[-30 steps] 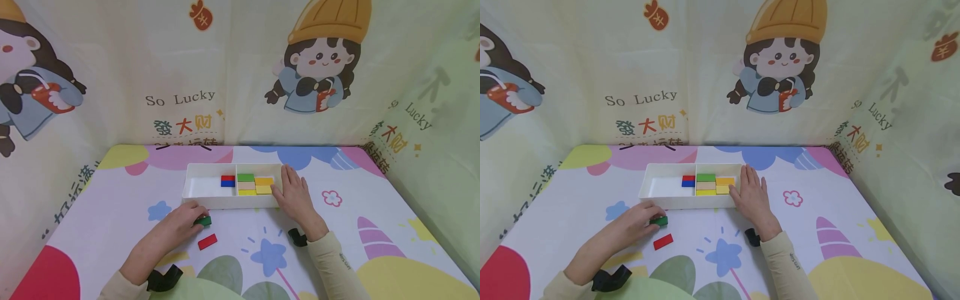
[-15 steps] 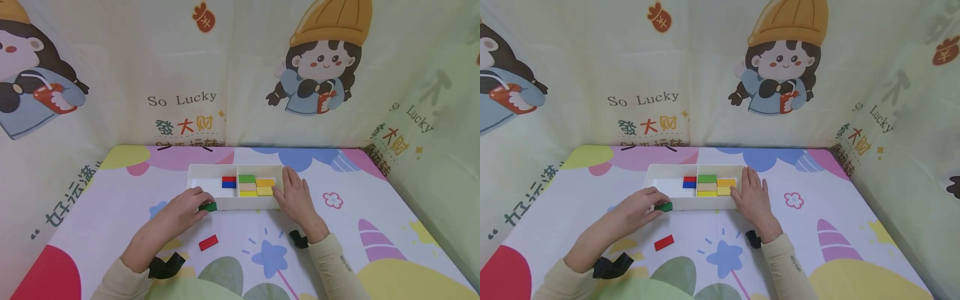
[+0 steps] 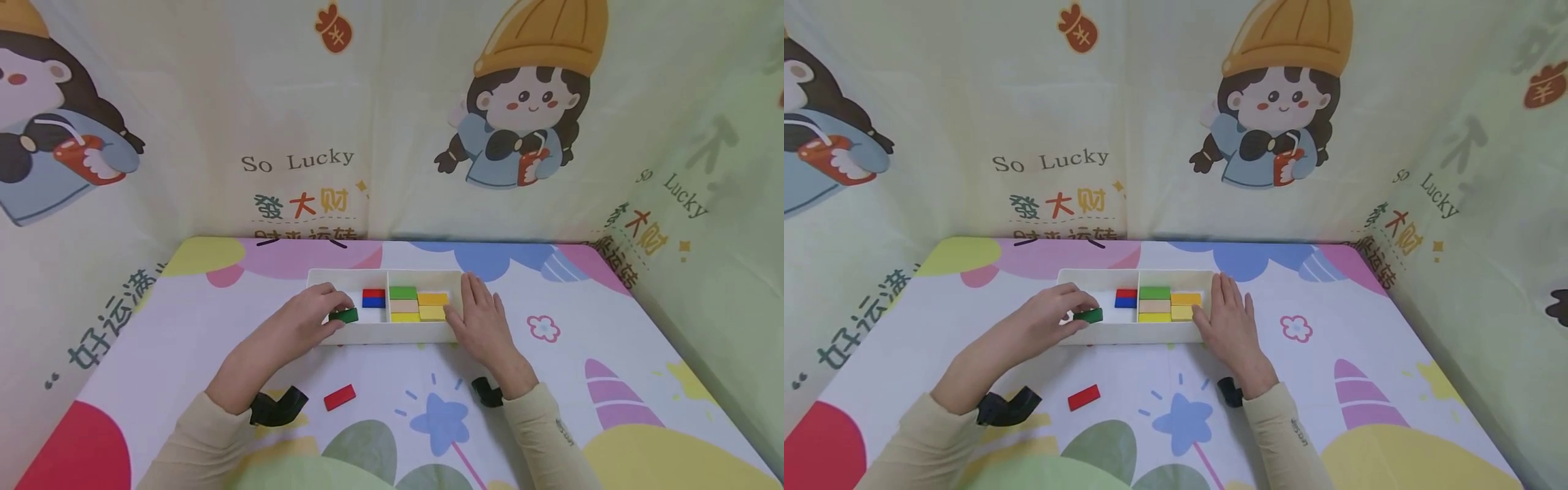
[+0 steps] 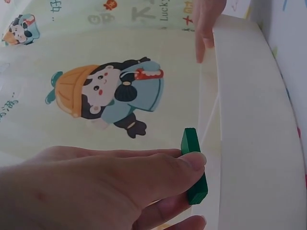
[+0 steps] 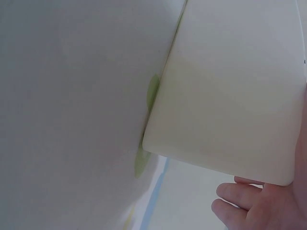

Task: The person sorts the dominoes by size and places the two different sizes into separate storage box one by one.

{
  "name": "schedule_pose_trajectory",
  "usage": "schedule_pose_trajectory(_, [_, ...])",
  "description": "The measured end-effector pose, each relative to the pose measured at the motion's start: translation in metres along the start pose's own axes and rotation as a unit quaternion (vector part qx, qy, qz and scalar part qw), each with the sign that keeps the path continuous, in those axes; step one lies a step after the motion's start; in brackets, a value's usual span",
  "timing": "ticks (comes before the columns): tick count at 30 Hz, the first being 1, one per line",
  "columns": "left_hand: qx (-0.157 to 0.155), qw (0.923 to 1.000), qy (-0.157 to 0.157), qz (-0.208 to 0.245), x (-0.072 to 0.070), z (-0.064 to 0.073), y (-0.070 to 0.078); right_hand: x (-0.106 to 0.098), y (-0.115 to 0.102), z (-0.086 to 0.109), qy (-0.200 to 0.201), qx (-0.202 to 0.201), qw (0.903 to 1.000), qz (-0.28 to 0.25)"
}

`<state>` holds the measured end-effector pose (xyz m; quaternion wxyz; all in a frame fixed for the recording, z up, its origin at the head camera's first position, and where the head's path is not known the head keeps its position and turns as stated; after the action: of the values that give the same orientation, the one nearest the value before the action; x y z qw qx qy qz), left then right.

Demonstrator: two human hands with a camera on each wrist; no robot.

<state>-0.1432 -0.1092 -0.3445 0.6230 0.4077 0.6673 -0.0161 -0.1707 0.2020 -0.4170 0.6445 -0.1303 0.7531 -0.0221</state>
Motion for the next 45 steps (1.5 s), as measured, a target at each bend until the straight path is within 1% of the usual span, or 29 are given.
schedule_pose_trajectory(5, [0.002,1.0000,-0.002,0.003,0.000,-0.010,-0.005,0.001,0.000,0.000,0.001,0.000,1.0000,-0.002])
schedule_pose_trajectory(11, [0.008,0.9998,-0.009,0.013,0.003,-0.018,-0.012,0.000,-0.001,0.001,-0.006,0.003,1.0000,-0.007])
schedule_pose_trajectory(14, [-0.006,0.9997,-0.014,0.017,0.004,-0.022,-0.014,-0.001,-0.001,0.001,-0.004,0.002,1.0000,-0.006])
schedule_pose_trajectory(17, [-0.032,0.9987,-0.033,0.019,0.006,-0.028,-0.015,-0.001,0.000,0.001,-0.001,0.001,1.0000,-0.004])
schedule_pose_trajectory(21, [-0.050,0.9967,-0.060,0.023,0.008,-0.036,-0.017,-0.001,0.001,0.001,0.000,0.000,1.0000,-0.005])
schedule_pose_trajectory(28, [-0.053,0.9936,-0.095,0.028,0.016,-0.050,-0.023,-0.001,0.001,0.001,-0.002,0.000,0.9999,-0.011])
schedule_pose_trajectory(33, [-0.063,0.9901,-0.119,0.037,0.022,-0.058,-0.023,-0.001,0.001,-0.001,-0.003,-0.001,1.0000,-0.009])
schedule_pose_trajectory(36, [-0.061,0.9890,-0.131,0.033,0.025,-0.063,-0.022,-0.001,0.001,-0.001,-0.002,0.000,1.0000,-0.009])
schedule_pose_trajectory(39, [-0.063,0.9884,-0.136,0.028,0.029,-0.067,-0.023,-0.001,0.000,-0.001,-0.003,0.001,1.0000,-0.009])
schedule_pose_trajectory(45, [-0.080,0.9859,-0.146,0.015,0.042,-0.075,-0.023,-0.001,0.000,-0.001,-0.005,0.004,0.9999,-0.008])
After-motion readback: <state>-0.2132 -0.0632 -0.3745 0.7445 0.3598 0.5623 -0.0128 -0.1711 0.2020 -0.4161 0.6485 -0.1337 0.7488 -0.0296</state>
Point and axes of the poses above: each hand's wrist, its own z-axis away from the middle knuckle, its own x-axis out of the palm, y = z × x, the point moved 1 cm from there along -z, towards the middle knuckle, and after that the axes turned 9 degrees about z, right-handed, at the moved point
